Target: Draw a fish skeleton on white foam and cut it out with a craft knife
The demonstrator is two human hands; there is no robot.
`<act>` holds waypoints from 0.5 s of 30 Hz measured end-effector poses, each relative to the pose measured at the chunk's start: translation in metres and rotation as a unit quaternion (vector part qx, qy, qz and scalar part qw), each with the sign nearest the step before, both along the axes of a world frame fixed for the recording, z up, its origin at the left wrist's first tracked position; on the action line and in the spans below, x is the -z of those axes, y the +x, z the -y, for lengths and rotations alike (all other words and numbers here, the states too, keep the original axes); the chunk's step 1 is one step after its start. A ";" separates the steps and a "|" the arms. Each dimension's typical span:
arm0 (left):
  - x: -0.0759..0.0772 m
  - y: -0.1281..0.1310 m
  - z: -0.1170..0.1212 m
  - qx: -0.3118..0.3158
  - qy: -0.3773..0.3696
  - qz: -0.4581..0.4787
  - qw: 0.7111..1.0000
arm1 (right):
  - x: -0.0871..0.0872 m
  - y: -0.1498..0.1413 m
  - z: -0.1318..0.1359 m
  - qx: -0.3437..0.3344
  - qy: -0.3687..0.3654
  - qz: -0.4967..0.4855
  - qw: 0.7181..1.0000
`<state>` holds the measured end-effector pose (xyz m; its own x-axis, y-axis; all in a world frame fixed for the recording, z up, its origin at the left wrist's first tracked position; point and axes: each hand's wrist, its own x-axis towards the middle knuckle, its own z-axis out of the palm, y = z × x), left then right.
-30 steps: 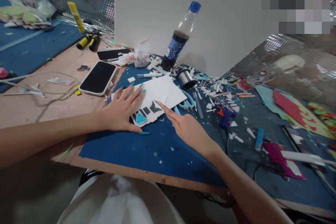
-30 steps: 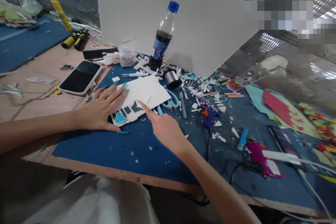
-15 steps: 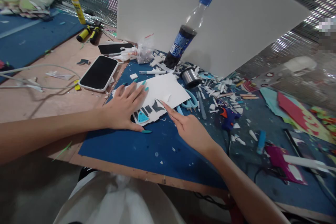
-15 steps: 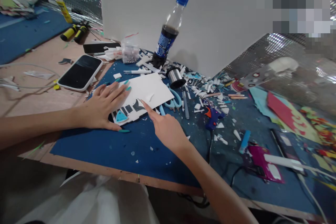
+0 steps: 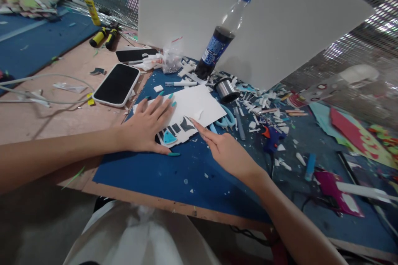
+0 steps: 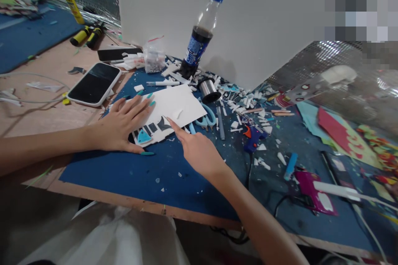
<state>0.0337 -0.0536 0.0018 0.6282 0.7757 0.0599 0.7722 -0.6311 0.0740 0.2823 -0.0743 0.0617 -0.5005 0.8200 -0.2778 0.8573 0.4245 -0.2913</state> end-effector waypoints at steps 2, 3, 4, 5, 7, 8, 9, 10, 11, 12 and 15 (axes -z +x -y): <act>0.000 0.000 0.000 -0.001 -0.004 -0.004 1.000 | -0.002 0.000 -0.002 0.019 -0.025 -0.009 0.999; -0.001 0.001 0.000 -0.002 -0.005 -0.005 1.000 | -0.004 0.000 -0.002 0.029 -0.038 -0.013 0.999; -0.001 0.001 0.000 -0.001 -0.008 -0.005 1.000 | -0.005 -0.001 -0.003 0.031 -0.048 -0.015 0.998; -0.001 0.001 0.000 0.000 -0.011 -0.004 1.000 | -0.006 -0.001 -0.004 0.033 -0.054 -0.014 0.998; -0.002 0.001 -0.001 0.007 -0.020 0.001 1.000 | -0.009 -0.003 -0.005 0.031 -0.059 -0.005 0.998; -0.002 0.001 -0.001 0.012 -0.024 0.004 1.000 | -0.010 -0.004 -0.006 0.027 -0.058 0.002 0.998; -0.002 0.000 -0.002 0.018 -0.026 0.007 0.999 | -0.011 -0.005 -0.006 0.022 -0.056 0.009 0.998; -0.003 0.000 -0.002 0.023 -0.027 0.009 0.999 | -0.011 -0.005 -0.007 0.018 -0.053 0.015 0.998; -0.003 0.000 -0.003 0.028 -0.028 0.010 0.999 | -0.012 -0.006 -0.008 0.013 -0.052 0.019 0.998; -0.003 0.000 -0.003 0.033 -0.029 0.010 0.999 | -0.013 -0.006 -0.008 0.009 -0.053 0.023 0.998; -0.003 0.000 -0.005 0.042 -0.035 0.006 0.999 | -0.015 -0.007 -0.011 -0.003 -0.058 0.036 0.998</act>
<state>0.0332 -0.0490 0.0048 0.6904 0.7233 0.0159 0.7159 -0.6862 0.1289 0.2756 -0.0635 0.0766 -0.4813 0.7770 -0.4057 0.8750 0.3976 -0.2764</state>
